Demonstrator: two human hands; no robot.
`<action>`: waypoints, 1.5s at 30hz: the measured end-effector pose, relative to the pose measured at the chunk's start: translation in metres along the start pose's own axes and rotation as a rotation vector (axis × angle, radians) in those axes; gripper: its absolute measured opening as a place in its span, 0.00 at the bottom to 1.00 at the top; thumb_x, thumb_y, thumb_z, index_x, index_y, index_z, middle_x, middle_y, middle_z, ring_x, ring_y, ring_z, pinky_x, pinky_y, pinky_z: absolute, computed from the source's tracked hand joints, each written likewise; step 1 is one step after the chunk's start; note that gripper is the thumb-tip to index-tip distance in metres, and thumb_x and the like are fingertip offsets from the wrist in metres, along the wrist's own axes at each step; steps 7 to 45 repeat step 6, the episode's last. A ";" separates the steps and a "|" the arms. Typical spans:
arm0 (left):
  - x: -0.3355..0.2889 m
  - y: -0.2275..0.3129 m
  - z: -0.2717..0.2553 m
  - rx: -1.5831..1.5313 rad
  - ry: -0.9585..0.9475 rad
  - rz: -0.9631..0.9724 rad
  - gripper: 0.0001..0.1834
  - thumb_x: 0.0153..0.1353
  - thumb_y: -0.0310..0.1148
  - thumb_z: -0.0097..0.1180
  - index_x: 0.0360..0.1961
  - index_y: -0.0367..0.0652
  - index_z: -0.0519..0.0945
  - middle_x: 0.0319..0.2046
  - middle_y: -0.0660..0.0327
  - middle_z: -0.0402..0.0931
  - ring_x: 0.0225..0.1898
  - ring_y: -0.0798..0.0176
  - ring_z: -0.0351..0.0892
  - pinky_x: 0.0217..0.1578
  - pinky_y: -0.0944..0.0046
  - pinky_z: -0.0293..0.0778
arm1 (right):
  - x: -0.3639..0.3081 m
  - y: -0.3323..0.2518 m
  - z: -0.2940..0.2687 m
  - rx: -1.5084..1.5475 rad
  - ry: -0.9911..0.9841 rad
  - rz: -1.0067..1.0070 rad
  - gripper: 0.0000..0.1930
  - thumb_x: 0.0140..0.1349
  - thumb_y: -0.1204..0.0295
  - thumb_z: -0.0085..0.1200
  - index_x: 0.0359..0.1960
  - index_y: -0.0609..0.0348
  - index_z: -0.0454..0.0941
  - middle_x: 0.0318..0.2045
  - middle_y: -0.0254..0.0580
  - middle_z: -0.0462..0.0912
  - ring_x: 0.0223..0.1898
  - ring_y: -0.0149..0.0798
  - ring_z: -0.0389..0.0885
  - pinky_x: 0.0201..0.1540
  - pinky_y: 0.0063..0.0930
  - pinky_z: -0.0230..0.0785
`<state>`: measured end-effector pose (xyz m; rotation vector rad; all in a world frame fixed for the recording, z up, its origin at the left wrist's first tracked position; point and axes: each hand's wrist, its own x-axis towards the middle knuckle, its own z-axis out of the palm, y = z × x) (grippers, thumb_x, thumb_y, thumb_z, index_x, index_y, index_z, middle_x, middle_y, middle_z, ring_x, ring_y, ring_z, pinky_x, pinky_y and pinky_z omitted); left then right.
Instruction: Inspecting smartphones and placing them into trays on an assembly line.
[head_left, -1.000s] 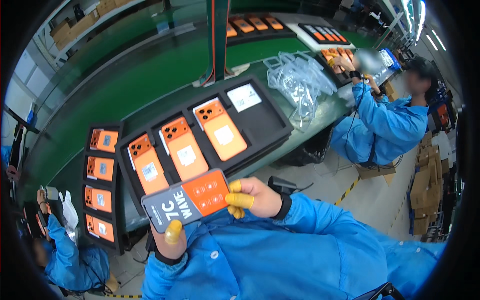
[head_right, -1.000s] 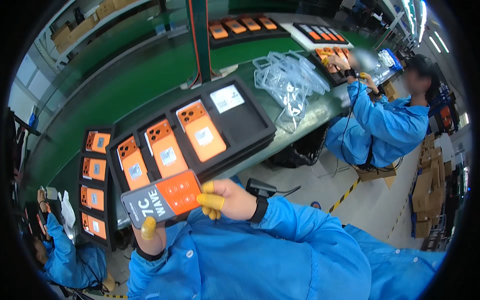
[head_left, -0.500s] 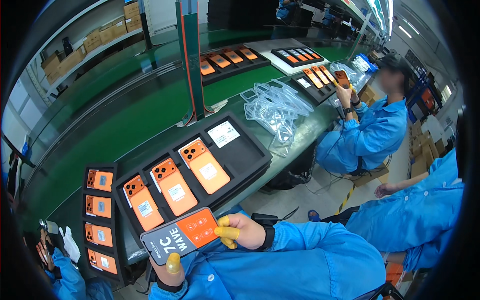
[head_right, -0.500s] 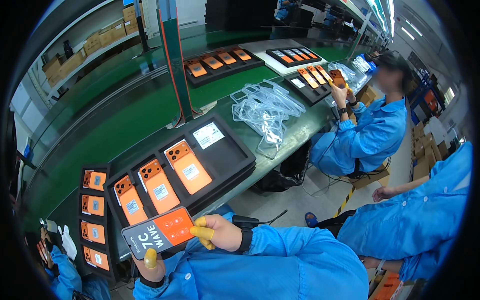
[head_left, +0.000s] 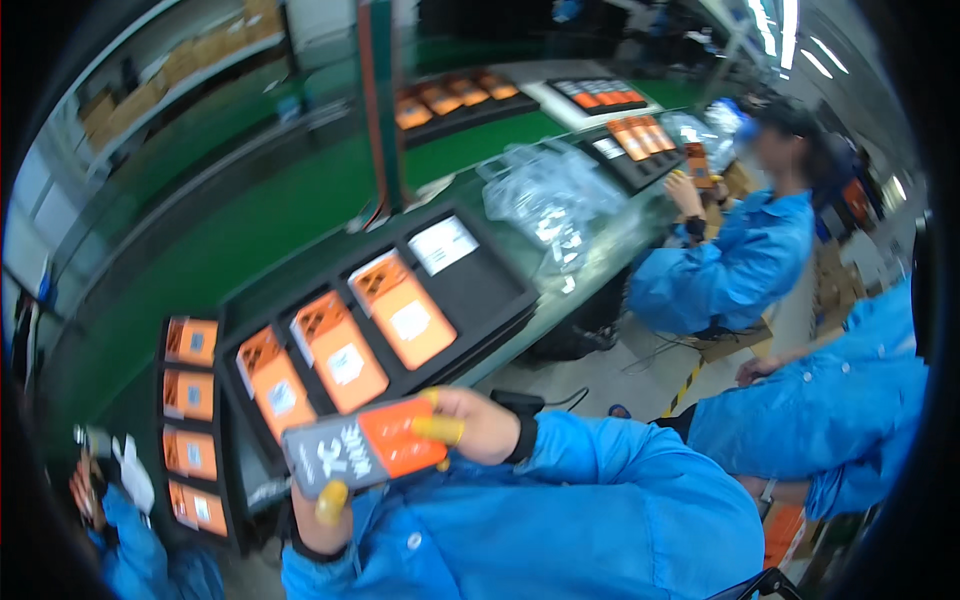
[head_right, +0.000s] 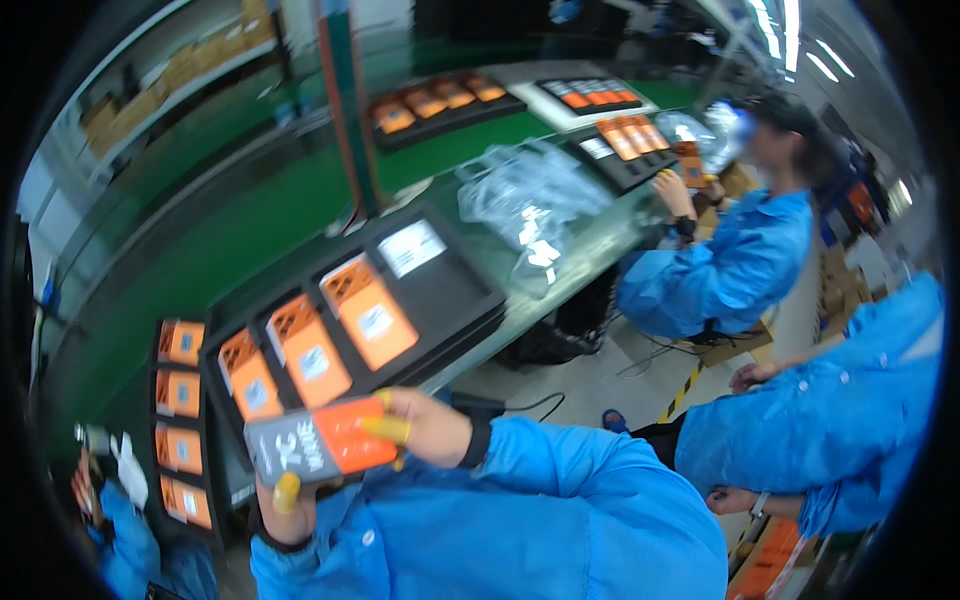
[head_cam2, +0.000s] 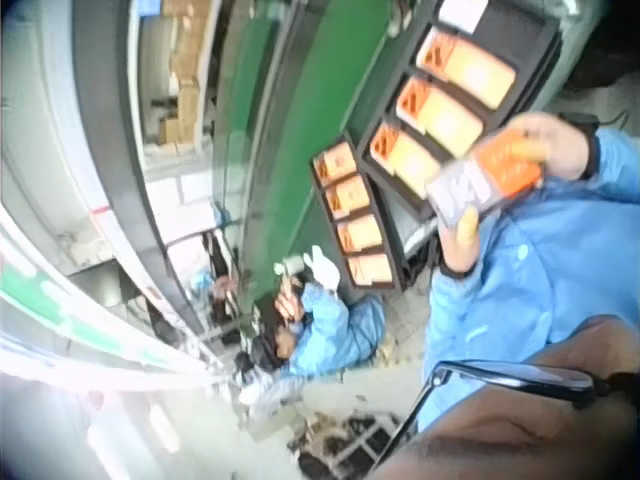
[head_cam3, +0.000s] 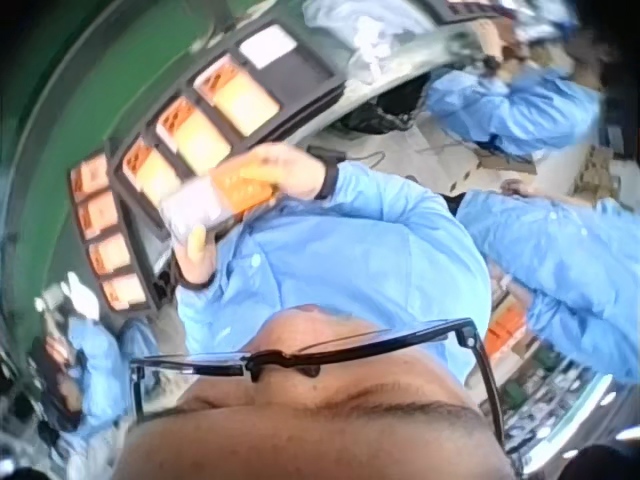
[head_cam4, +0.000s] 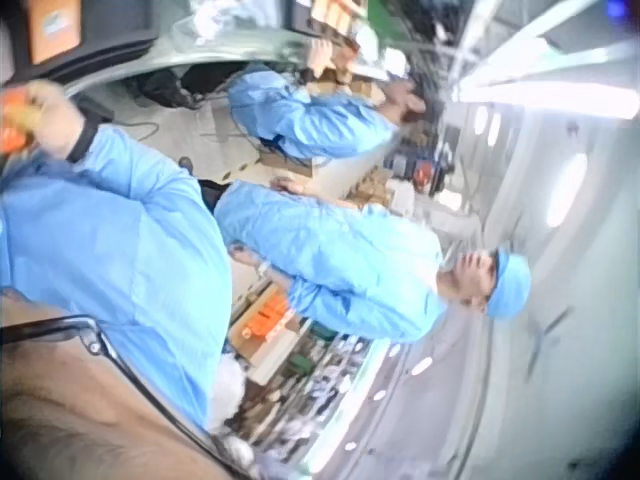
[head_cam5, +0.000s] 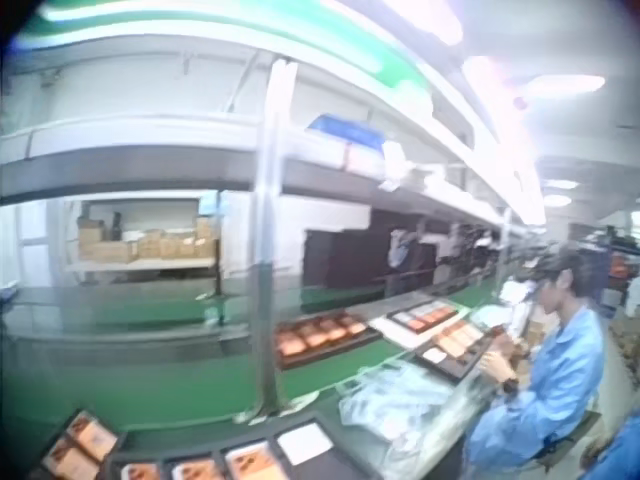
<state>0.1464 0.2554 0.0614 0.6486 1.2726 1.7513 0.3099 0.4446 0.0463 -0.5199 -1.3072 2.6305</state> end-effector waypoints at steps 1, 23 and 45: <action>0.001 0.000 -0.001 -0.085 -0.036 0.014 0.38 0.63 0.48 0.61 0.65 0.37 0.62 0.56 0.52 0.73 0.55 0.54 0.77 0.53 0.53 0.77 | 0.000 0.000 0.001 0.040 -0.007 -0.051 0.12 0.71 0.64 0.52 0.48 0.59 0.76 0.30 0.34 0.81 0.24 0.25 0.76 0.26 0.20 0.71; -0.003 -0.010 -0.028 0.142 0.032 0.037 0.37 0.66 0.52 0.56 0.66 0.35 0.64 0.58 0.54 0.72 0.59 0.54 0.73 0.61 0.49 0.68 | 0.010 -0.017 0.000 0.097 -0.166 -0.003 0.26 0.69 0.57 0.53 0.63 0.59 0.72 0.49 0.49 0.85 0.31 0.29 0.83 0.29 0.20 0.74; -0.003 -0.010 -0.028 0.142 0.032 0.037 0.37 0.66 0.52 0.56 0.66 0.35 0.64 0.58 0.54 0.72 0.59 0.54 0.73 0.61 0.49 0.68 | 0.010 -0.017 0.000 0.097 -0.166 -0.003 0.26 0.69 0.57 0.53 0.63 0.59 0.72 0.49 0.49 0.85 0.31 0.29 0.83 0.29 0.20 0.74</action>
